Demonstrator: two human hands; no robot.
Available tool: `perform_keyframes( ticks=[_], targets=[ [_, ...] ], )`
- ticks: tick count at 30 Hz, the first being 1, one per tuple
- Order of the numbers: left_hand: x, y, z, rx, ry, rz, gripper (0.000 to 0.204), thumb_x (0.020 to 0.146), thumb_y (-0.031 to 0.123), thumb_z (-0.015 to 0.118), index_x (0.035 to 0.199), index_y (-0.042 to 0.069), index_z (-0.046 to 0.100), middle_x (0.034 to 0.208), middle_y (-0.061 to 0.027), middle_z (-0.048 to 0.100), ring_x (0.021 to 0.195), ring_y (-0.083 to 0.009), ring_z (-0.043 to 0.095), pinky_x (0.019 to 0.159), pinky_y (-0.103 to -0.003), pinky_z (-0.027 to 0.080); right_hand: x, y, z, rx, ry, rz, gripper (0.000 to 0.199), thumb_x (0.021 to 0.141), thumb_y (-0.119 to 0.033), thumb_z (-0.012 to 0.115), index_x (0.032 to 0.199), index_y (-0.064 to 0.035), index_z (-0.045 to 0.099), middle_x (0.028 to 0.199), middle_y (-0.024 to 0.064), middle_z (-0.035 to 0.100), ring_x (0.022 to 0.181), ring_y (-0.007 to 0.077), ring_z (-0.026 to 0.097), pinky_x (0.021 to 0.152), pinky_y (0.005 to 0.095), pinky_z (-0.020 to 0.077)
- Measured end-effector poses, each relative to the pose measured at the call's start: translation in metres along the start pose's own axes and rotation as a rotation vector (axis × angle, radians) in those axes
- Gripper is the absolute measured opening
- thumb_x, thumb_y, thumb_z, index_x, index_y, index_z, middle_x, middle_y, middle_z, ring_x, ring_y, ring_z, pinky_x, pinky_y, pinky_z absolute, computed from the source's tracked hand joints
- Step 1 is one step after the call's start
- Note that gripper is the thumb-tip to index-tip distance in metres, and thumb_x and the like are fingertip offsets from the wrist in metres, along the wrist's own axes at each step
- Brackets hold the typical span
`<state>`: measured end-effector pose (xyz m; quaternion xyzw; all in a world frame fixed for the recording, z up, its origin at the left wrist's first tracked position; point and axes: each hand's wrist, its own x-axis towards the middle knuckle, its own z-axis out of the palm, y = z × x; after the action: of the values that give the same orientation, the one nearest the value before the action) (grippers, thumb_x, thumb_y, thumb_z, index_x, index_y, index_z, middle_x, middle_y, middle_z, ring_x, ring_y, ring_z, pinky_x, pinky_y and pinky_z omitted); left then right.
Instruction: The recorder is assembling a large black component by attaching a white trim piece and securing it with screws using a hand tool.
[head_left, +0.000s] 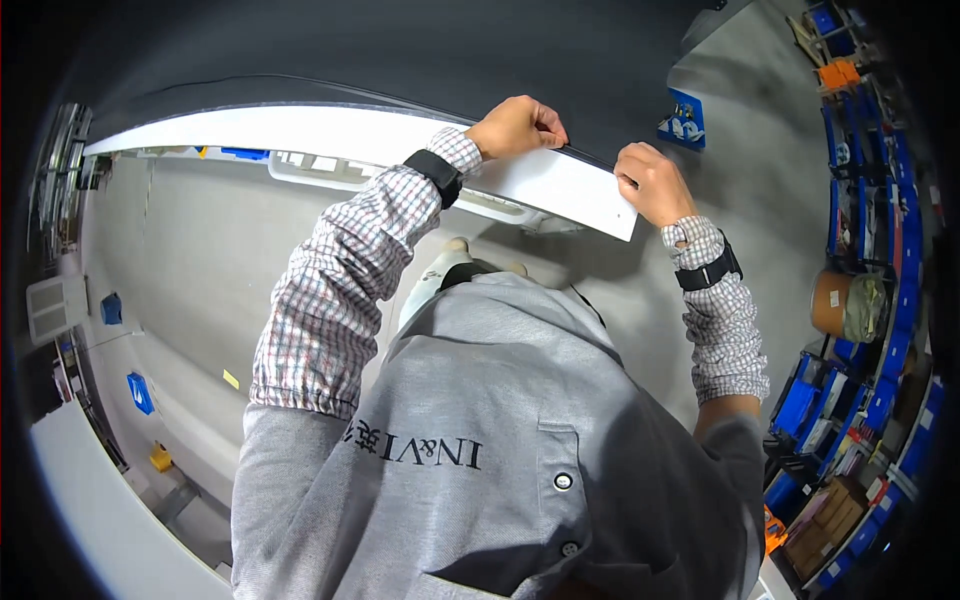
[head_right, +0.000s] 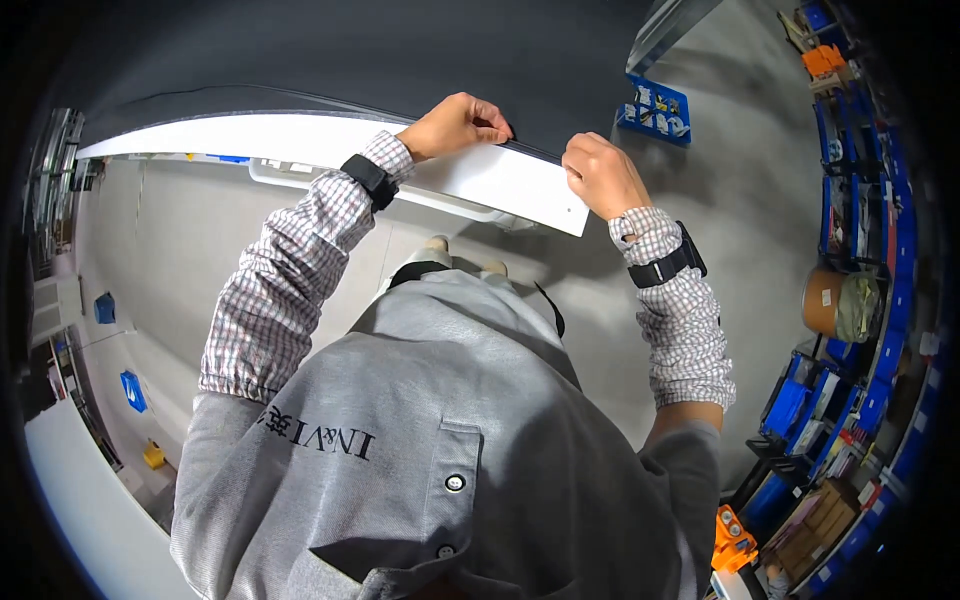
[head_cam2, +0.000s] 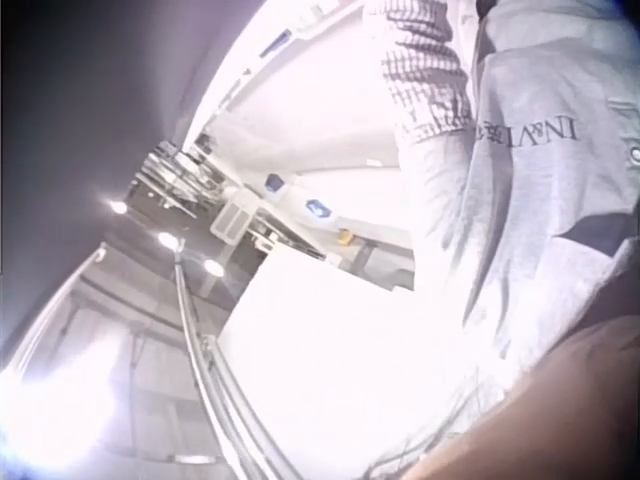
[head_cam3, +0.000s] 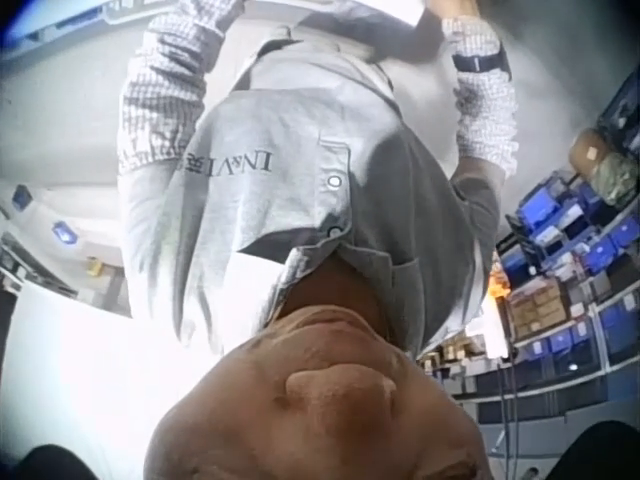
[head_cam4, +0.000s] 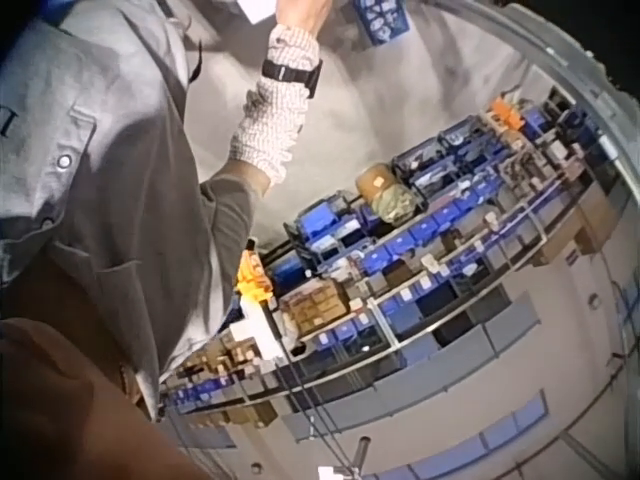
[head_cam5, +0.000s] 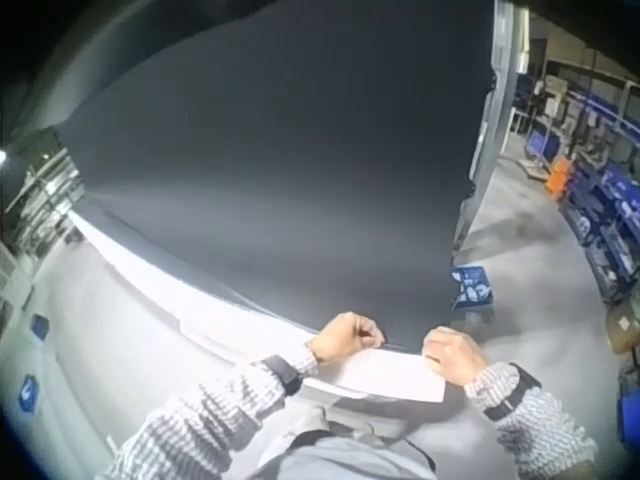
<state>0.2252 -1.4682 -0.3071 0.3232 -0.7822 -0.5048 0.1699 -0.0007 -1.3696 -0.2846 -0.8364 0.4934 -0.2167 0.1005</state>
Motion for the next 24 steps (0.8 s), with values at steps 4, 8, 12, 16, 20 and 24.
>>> perform_keyframes(
  ticks=[4,8,12,16,20,24],
  targets=[
    [0.001,0.000,-0.001,0.054,-0.023,-0.022,0.012,0.080,0.012,0.064,0.087,0.002,0.066,0.078,-0.0058,0.065,0.071,-0.0116,0.059,0.069,-0.024,0.048,0.010,-0.005,0.006,-0.017,0.003,-0.030,0.005,0.065,0.001,0.059,0.067,-0.0019,0.055,0.075,0.0073,0.054,0.075,0.0237,0.056,0.064,0.0345,0.0472],
    [-0.001,0.003,0.000,0.098,0.007,-0.039,0.013,0.078,0.013,0.066,0.086,0.002,0.066,0.079,-0.0070,0.066,0.072,-0.0121,0.059,0.068,-0.026,0.048,0.024,-0.011,0.018,-0.005,0.048,-0.080,0.005,0.065,0.001,0.059,0.067,-0.0015,0.055,0.076,0.0073,0.055,0.077,0.0240,0.056,0.065,0.0345,0.0477],
    [-0.003,0.002,-0.004,0.121,0.031,0.016,0.013,0.077,0.010,0.066,0.086,0.001,0.066,0.080,-0.0075,0.065,0.073,-0.0139,0.060,0.069,-0.026,0.048,0.032,-0.015,0.023,0.027,0.052,-0.093,0.005,0.066,0.001,0.059,0.068,-0.0011,0.055,0.077,0.0080,0.056,0.077,0.0243,0.056,0.066,0.0351,0.0479],
    [-0.008,-0.001,-0.039,0.221,-0.088,0.056,0.012,0.077,0.009,0.066,0.084,0.000,0.066,0.079,-0.0077,0.065,0.071,-0.0149,0.061,0.070,-0.026,0.049,0.032,-0.017,0.020,0.023,0.079,-0.120,0.004,0.066,0.001,0.059,0.068,-0.0008,0.056,0.075,0.0081,0.056,0.075,0.0246,0.057,0.065,0.0344,0.0483],
    [-0.019,-0.012,-0.074,0.281,-0.085,-0.098,0.014,0.079,0.017,0.066,0.085,0.004,0.068,0.079,-0.0054,0.065,0.074,-0.0133,0.060,0.072,-0.027,0.048,0.029,-0.015,0.016,0.008,0.015,-0.091,0.005,0.065,0.003,0.058,0.067,-0.0006,0.056,0.074,0.0078,0.056,0.074,0.0238,0.057,0.064,0.0328,0.0485],
    [-0.024,-0.027,-0.073,-0.044,-0.094,-0.170,0.017,0.080,0.021,0.066,0.086,0.006,0.068,0.078,-0.0008,0.065,0.076,-0.0096,0.058,0.075,-0.025,0.046,0.029,-0.017,0.019,-0.020,0.034,-0.093,0.006,0.064,0.003,0.059,0.066,-0.0007,0.055,0.074,0.0076,0.055,0.073,0.0235,0.056,0.064,0.0327,0.0483]
  ],
)
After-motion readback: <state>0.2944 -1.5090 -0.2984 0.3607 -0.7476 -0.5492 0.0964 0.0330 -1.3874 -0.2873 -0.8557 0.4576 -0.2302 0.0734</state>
